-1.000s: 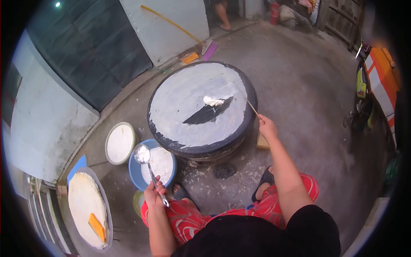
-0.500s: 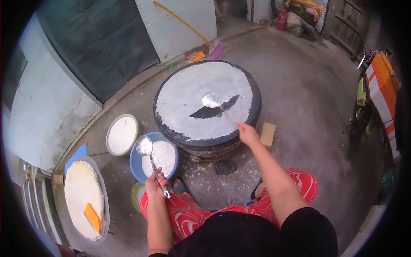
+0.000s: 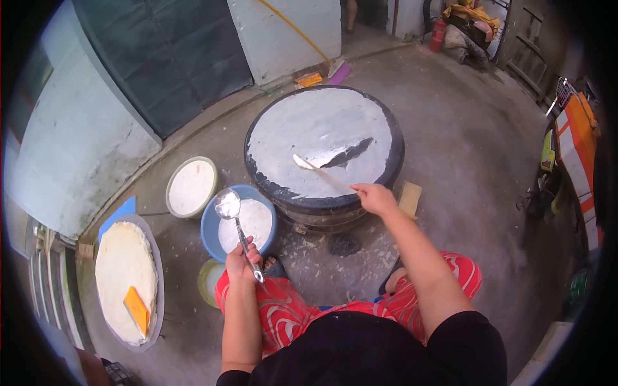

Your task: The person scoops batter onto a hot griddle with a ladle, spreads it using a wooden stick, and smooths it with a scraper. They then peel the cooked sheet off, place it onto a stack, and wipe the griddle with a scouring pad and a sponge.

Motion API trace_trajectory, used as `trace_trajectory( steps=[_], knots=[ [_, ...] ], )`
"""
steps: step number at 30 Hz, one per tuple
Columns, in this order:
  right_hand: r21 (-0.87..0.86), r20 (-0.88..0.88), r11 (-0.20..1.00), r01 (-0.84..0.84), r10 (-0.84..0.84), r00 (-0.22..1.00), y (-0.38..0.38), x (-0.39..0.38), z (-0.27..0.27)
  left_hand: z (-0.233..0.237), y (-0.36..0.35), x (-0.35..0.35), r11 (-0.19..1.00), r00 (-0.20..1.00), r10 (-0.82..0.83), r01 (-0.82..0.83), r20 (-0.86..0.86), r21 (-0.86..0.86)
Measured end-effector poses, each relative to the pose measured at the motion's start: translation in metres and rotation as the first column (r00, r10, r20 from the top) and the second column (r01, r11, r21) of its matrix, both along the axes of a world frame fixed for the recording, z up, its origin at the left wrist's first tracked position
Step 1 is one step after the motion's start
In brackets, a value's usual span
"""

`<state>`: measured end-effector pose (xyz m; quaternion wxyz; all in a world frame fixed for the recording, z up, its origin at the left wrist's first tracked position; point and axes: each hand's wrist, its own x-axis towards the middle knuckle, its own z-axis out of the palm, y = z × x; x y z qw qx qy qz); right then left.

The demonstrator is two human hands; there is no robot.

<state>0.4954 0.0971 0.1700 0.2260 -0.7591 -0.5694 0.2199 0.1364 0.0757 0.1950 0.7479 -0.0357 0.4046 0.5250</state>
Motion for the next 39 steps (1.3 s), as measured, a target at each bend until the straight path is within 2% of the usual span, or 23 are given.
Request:
trace_trajectory(
  steps=[2, 4, 5, 7, 8, 9, 12, 16, 18, 20, 22, 23, 24, 26, 27, 28, 30, 32, 33, 34, 36, 38, 39],
  knots=[
    [-0.062, 0.144, 0.997, -0.035, 0.043, 0.989, -0.007, 0.012, 0.030, 0.001, 0.001, 0.000, 1.000, 1.000, 0.003, -0.003, 0.019, -0.004],
    [0.079, 0.264, 0.996, -0.052, 0.029, 0.964, -0.020, 0.030, 0.045, 0.003, -0.001, -0.001, 1.000, 1.000, -0.002, 0.002, -0.003, 0.007],
    [0.078, 0.270, 0.996, -0.054, 0.031, 0.962, -0.022, 0.027, 0.044, 0.003, -0.002, -0.001, 1.000, 1.000, -0.004, 0.004, -0.025, 0.017],
    [0.434, 0.371, 0.901, -0.003, -0.176, 0.912, -0.036, 0.010, 0.034, 0.002, -0.003, 0.000, 1.000, 1.000, -0.002, 0.002, -0.010, 0.013],
    [0.523, 0.408, 0.849, -0.076, -0.171, 0.897, -0.034, -0.002, 0.012, 0.003, -0.003, -0.002, 1.000, 1.000, -0.003, 0.003, -0.002, 0.016],
    [0.509, 0.441, 0.850, -0.136, -0.121, 0.889, -0.034, -0.020, -0.003, -0.005, 0.000, -0.007, 1.000, 0.998, -0.017, 0.016, 0.055, 0.027],
    [0.394, 0.532, 0.883, -0.254, 0.006, 0.847, -0.040, -0.076, -0.035, -0.004, 0.002, -0.007, 1.000, 0.998, -0.017, 0.016, 0.067, 0.003],
    [0.274, 0.608, 0.953, -0.133, -0.064, 0.791, -0.043, -0.050, -0.044, -0.005, -0.001, -0.008, 1.000, 0.998, -0.013, 0.013, 0.057, 0.001],
    [0.249, 0.553, 0.969, 0.005, -0.146, 0.820, -0.045, -0.026, -0.035, -0.007, -0.001, -0.011, 1.000, 0.999, -0.021, 0.020, 0.036, 0.017],
    [0.276, 0.333, 0.952, 0.136, -0.227, 0.915, -0.049, -0.023, -0.026, -0.006, -0.001, -0.010, 1.000, 1.000, -0.009, 0.008, 0.004, 0.020],
    [0.386, 0.248, 0.919, 0.084, -0.191, 0.950, -0.058, -0.044, -0.020, -0.005, -0.001, -0.009, 1.000, 0.999, 0.002, -0.001, -0.034, 0.025],
    [0.416, 0.275, 0.907, -0.061, -0.061, 0.960, -0.061, -0.050, -0.030, -0.005, 0.000, -0.008, 1.000, 0.999, 0.010, -0.010, -0.035, 0.018],
    [0.416, 0.271, 0.908, -0.057, -0.064, 0.960, -0.060, -0.047, -0.035, -0.004, 0.000, -0.007, 1.000, 0.999, 0.019, -0.018, -0.037, 0.012],
    [0.331, 0.485, 0.939, -0.095, -0.083, 0.871, -0.060, -0.032, -0.045, -0.002, 0.000, -0.006, 1.000, 1.000, 0.010, -0.010, -0.029, 0.001],
    [0.305, 0.517, 0.952, 0.000, -0.166, 0.840, -0.054, -0.016, -0.049, -0.002, -0.001, -0.006, 1.000, 1.000, 0.008, -0.008, -0.013, -0.011],
    [0.359, 0.469, 0.932, 0.042, -0.220, 0.855, -0.052, -0.001, -0.046, -0.003, -0.001, -0.007, 1.000, 1.000, 0.007, -0.007, -0.016, -0.014],
    [0.280, 0.383, 0.944, 0.173, -0.275, 0.882, -0.051, 0.010, -0.037, -0.007, 0.000, -0.009, 1.000, 1.000, -0.030, 0.030, -0.008, 0.007],
    [0.358, 0.098, 0.882, 0.306, -0.362, 0.927, -0.056, -0.006, -0.030, -0.008, 0.002, -0.009, 1.000, 1.000, -0.027, 0.027, 0.005, 0.013],
    [0.311, 0.118, 0.902, 0.300, -0.350, 0.929, -0.060, -0.017, -0.031, -0.008, 0.002, -0.009, 1.000, 1.000, -0.016, 0.016, 0.012, 0.013],
    [0.441, 0.145, 0.877, 0.190, -0.279, 0.949, -0.066, -0.027, -0.037, -0.006, 0.002, -0.007, 1.000, 1.000, -0.018, 0.018, 0.010, 0.014],
    [0.309, 0.347, 0.951, 0.004, -0.117, 0.930, -0.070, -0.027, -0.039, -0.003, 0.001, -0.004, 1.000, 1.000, 0.001, -0.001, 0.003, 0.011],
    [0.362, 0.448, 0.929, 0.083, -0.252, 0.858, -0.062, 0.001, -0.054, -0.006, 0.002, -0.004, 1.000, 1.000, -0.012, 0.012, 0.001, 0.004],
    [0.363, 0.417, 0.921, 0.139, -0.294, 0.860, -0.059, 0.015, -0.054, -0.006, 0.002, -0.005, 1.000, 1.000, -0.020, 0.020, 0.006, 0.000]
  ],
)
